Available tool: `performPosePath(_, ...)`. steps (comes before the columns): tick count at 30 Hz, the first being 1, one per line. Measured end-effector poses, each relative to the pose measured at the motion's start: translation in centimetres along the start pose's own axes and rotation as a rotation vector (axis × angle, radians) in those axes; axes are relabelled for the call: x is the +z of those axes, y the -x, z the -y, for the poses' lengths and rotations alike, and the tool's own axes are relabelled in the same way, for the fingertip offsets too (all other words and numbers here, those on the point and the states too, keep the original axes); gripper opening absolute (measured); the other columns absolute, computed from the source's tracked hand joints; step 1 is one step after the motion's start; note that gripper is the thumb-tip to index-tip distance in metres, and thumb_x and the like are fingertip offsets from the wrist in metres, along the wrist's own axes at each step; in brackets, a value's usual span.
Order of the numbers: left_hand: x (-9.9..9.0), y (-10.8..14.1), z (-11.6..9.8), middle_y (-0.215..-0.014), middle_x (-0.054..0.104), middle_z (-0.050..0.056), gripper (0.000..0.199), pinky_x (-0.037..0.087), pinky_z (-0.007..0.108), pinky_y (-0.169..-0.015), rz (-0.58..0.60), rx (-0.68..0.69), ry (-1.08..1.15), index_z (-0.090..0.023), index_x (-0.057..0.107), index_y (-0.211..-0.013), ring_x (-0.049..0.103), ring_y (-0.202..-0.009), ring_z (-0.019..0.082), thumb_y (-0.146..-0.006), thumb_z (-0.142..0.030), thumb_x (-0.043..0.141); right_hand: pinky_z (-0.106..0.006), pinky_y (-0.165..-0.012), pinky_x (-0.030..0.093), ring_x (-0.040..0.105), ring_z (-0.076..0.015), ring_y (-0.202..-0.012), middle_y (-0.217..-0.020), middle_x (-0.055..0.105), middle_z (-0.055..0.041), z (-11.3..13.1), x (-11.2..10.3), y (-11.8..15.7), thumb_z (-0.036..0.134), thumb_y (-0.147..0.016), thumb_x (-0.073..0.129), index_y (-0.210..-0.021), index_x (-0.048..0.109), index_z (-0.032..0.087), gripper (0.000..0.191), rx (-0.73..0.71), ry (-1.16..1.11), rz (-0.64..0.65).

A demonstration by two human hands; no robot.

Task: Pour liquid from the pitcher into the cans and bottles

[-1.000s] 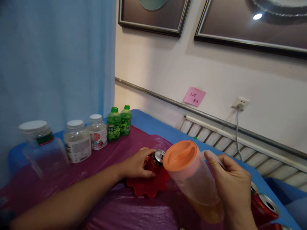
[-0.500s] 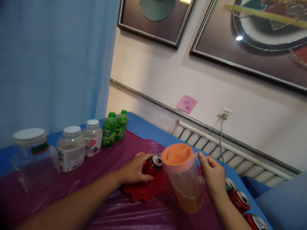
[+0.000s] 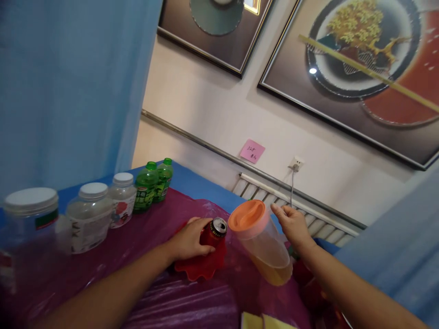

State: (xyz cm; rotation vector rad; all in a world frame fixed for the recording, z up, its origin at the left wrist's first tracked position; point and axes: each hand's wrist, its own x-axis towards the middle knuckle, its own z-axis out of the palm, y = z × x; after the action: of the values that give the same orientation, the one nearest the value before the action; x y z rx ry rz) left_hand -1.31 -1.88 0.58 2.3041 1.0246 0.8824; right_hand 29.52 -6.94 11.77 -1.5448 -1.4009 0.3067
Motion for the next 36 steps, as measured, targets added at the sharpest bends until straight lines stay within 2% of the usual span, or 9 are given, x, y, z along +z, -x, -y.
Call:
performPosePath(11, -0.3, 0.1, -0.4, -0.125, 0.071, 0.006, 0.063, 0.034, 0.046, -0.111, 0.012, 0.002, 0.007, -0.024, 0.063, -0.121, 0.062, -0.116, 0.034, -0.063, -0.04, 0.083, -0.024, -0.041, 0.023, 0.028, -0.0087, -0.044, -0.047, 0.033, 0.0075, 1.8, 0.8, -0.1, 0.076, -0.072, 0.065, -0.054, 0.04, 0.023, 0.061, -0.035, 0.119, 0.014)
performPosePath(26, -0.5, 0.2, -0.7, -0.125, 0.071, 0.005, 0.066, 0.036, 0.046, -0.11, 0.02, -0.009, 0.009, -0.023, 0.062, -0.123, 0.062, -0.115, 0.034, -0.062, -0.038, 0.083, -0.025, -0.045, 0.024, 0.027, -0.0097, -0.048, -0.049, 0.029, 0.0072, 2.7, 0.5, 0.0, 0.08, -0.07, 0.062, -0.052, 0.036, 0.024, 0.064, -0.072, 0.186, 0.014)
performPosePath(36, -0.4, 0.2, -0.6, -0.123, 0.072, 0.004, 0.063, 0.036, 0.045, -0.109, 0.028, 0.008, 0.032, -0.024, 0.063, -0.12, 0.062, -0.114, 0.033, -0.061, -0.037, 0.083, -0.025, -0.046, 0.024, 0.028, -0.01, -0.047, -0.047, 0.03, 0.007, 2.6, 0.4, 0.0, 0.08, -0.07, 0.061, -0.05, 0.039, 0.024, 0.064, -0.086, 0.189, -0.009)
